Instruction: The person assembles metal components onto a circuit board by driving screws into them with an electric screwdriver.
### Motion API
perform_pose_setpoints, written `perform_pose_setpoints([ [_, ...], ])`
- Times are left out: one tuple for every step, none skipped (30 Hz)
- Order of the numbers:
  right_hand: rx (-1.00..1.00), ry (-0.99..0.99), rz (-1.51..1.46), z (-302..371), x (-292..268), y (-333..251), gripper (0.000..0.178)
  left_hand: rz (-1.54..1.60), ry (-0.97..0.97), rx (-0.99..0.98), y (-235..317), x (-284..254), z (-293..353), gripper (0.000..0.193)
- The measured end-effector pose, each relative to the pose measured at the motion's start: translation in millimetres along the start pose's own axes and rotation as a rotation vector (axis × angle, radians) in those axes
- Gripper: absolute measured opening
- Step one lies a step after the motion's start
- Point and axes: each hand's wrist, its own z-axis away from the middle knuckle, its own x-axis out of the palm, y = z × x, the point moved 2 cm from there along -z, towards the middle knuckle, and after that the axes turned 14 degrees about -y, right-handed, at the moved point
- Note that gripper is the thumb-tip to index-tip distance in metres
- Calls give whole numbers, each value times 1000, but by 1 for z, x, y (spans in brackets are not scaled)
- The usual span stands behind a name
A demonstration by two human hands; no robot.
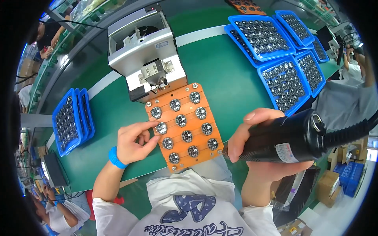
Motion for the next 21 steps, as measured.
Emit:
perform_pose_setpoints([
  [-39,62,22,2,2,-2,94,-17,-3,2,1,0,0,36],
  [-77,121,43,3,4,-4,94,-33,-6,2,2,1,0,36],
  [-121,198,98,4,8,-13,94,-35,2,-3,3,2,-1,36],
  [-146,176,76,5,10,-24,94,-47,7,5,5,2,-3,37],
  [-217,108,67,3,7,-34,93,-54,7,21,6,4,-7,37],
  [-286,38,59,-1,7,-41,93,-51,7,24,6,6,-8,37],
  [-313,17,35,-7,9,-41,94,-26,18,-23,3,7,-6,37],
  [-314,8,26,-14,12,-38,94,2,30,-70,1,7,-3,37],
  [-267,29,18,-22,14,-33,92,-3,38,-77,1,7,1,37],
  [-218,56,23,-28,15,-32,90,-2,40,-86,2,7,1,38],
  [-159,40,-8,-32,13,-30,87,-1,42,-95,3,8,1,38],
  [-156,39,-4,-36,12,-30,87,3,43,-94,5,10,0,38],
  [-133,3,-16,-41,13,-27,85,37,47,-137,6,11,1,37],
  [-109,-32,-28,-45,14,-23,84,71,51,-180,6,12,2,37],
  [-128,-17,-17,-50,18,-18,84,65,38,-179,5,11,4,36],
  [-123,-19,-18,-54,20,-15,84,69,39,-183,6,13,4,36],
  [-126,-59,-9,-58,23,-13,83,82,68,-182,6,15,3,33],
  [-130,-98,-1,-60,26,-11,83,95,96,-181,6,15,3,30],
  [-127,-100,-4,-61,28,-7,83,95,97,-186,6,15,2,30],
  [-117,-81,27,-60,31,-4,84,113,78,-200,7,14,2,30],
  [-108,-62,57,-60,32,-1,84,129,59,-214,7,13,2,31],
])
